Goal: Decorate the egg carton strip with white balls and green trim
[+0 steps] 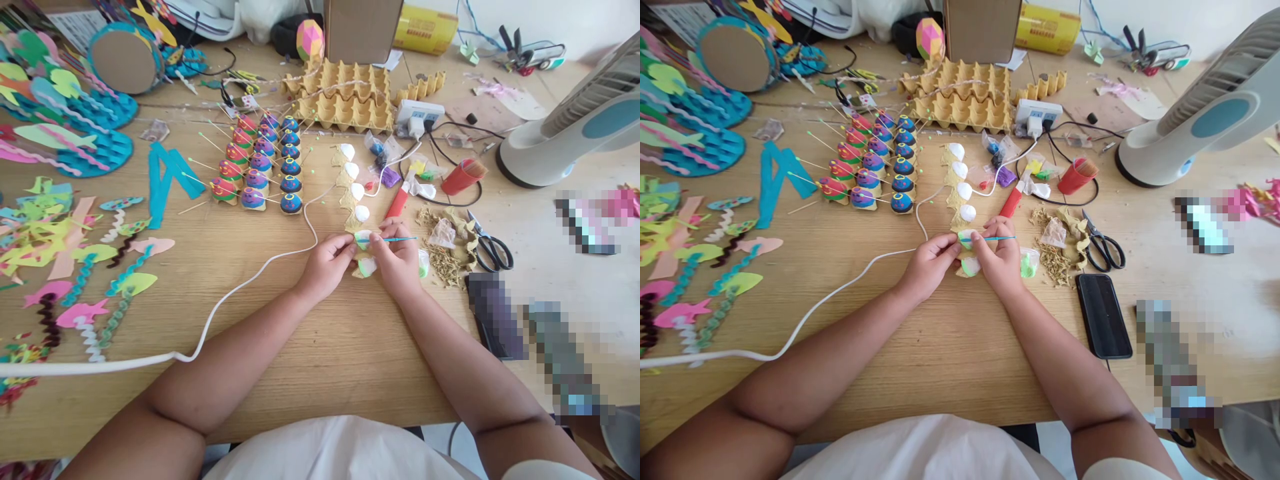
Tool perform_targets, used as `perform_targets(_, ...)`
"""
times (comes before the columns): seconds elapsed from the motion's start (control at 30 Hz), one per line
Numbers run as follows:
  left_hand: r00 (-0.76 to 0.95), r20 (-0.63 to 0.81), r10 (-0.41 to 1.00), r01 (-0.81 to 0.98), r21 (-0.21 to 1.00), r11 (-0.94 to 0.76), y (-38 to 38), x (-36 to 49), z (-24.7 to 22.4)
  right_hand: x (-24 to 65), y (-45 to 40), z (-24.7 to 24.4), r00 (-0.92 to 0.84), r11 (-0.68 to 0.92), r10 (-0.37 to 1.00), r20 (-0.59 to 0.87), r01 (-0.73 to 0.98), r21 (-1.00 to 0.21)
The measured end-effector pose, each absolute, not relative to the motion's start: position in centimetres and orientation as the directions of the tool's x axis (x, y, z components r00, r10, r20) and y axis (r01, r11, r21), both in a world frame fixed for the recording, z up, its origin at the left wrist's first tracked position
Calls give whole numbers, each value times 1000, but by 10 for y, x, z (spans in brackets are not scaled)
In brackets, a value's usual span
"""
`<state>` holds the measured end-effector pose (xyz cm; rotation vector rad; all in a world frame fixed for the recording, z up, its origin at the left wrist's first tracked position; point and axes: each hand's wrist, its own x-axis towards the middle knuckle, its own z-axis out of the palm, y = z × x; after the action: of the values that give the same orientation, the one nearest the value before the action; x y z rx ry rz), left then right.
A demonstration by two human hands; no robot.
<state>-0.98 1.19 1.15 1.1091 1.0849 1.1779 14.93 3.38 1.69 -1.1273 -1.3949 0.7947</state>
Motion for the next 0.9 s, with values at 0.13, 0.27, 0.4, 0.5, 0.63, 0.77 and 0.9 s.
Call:
perform_targets(0.13, 74, -46, 996, -134, 989, 55, 12, -10, 11, 149, 34, 16, 74, 320, 938, 339, 190, -928)
perform_targets(0.27, 69, -51, 996, -138, 989, 61, 12, -9, 12, 149, 33, 17, 72, 324, 936, 344, 199, -925)
perform_targets(0.4, 72, -55, 996, -141, 988, 65, 11, -9, 12, 150, 32, 18, 69, 329, 934, 350, 214, -920)
perform_targets(0.5, 71, -67, 995, -159, 984, 78, 12, -9, 11, 149, 32, 19, 62, 346, 929, 364, 198, -917)
perform_targets(0.63, 71, -66, 995, -161, 984, 76, 12, -9, 12, 149, 32, 20, 68, 346, 925, 373, 252, -904)
perform_targets(0.77, 63, -71, 995, -167, 983, 80, 13, -9, 13, 148, 32, 20, 63, 352, 924, 376, 237, -905)
perform_targets(0.9, 63, -72, 995, -173, 982, 82, 13, -9, 12, 149, 32, 20, 65, 350, 924, 378, 257, -901)
